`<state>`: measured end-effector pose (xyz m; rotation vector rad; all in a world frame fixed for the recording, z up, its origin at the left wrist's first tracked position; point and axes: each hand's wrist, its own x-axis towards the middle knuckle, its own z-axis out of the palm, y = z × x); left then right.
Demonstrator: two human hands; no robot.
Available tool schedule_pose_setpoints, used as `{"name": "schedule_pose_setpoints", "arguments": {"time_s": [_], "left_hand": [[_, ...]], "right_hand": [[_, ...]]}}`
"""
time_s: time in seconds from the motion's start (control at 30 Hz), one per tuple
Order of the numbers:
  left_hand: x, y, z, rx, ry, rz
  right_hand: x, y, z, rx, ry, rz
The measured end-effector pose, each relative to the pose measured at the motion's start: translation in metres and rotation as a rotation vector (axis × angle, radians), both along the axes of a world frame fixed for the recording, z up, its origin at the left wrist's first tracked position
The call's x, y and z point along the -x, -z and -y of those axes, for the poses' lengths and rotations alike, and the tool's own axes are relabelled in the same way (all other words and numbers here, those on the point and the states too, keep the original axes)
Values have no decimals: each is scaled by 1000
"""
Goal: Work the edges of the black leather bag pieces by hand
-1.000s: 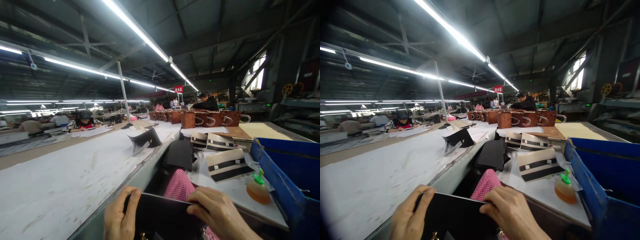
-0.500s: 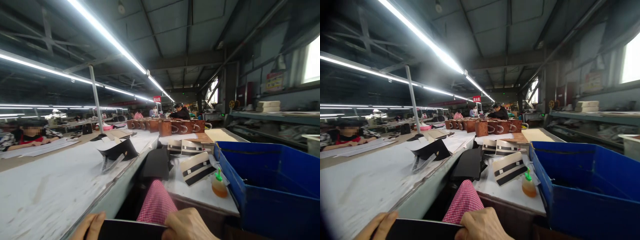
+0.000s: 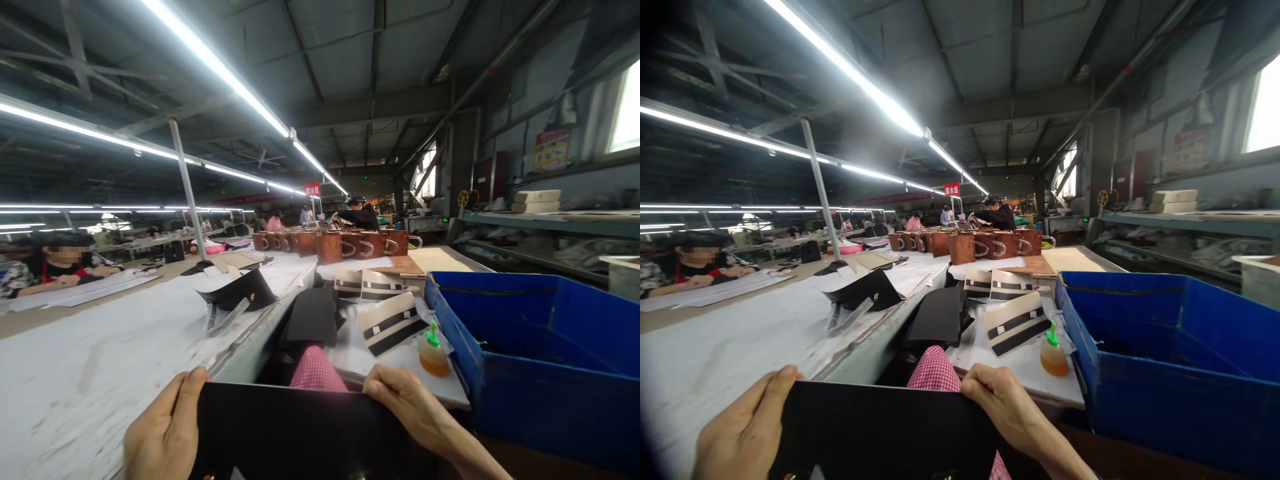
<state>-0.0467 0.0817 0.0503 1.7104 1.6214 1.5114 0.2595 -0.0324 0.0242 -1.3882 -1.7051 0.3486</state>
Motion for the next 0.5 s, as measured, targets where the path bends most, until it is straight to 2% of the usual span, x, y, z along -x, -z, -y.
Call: {"name": "schedule_pose_setpoints", "arguments": {"time_s": [0.1,0.23,0.37,0.5], "left_hand": [[-6,-13,2,69,8,2],[-11,-13,2,62,13,12],[-14,-7,-1,41,50,44],[-22,1,-8,15,132,76]], "right_hand": [[-2,4,-8,35,24,-72],[-4,2,-4,44,6,-48],[-1,-10,11,24,-51,126],[5,-19,22,-35,-38,328]]}}
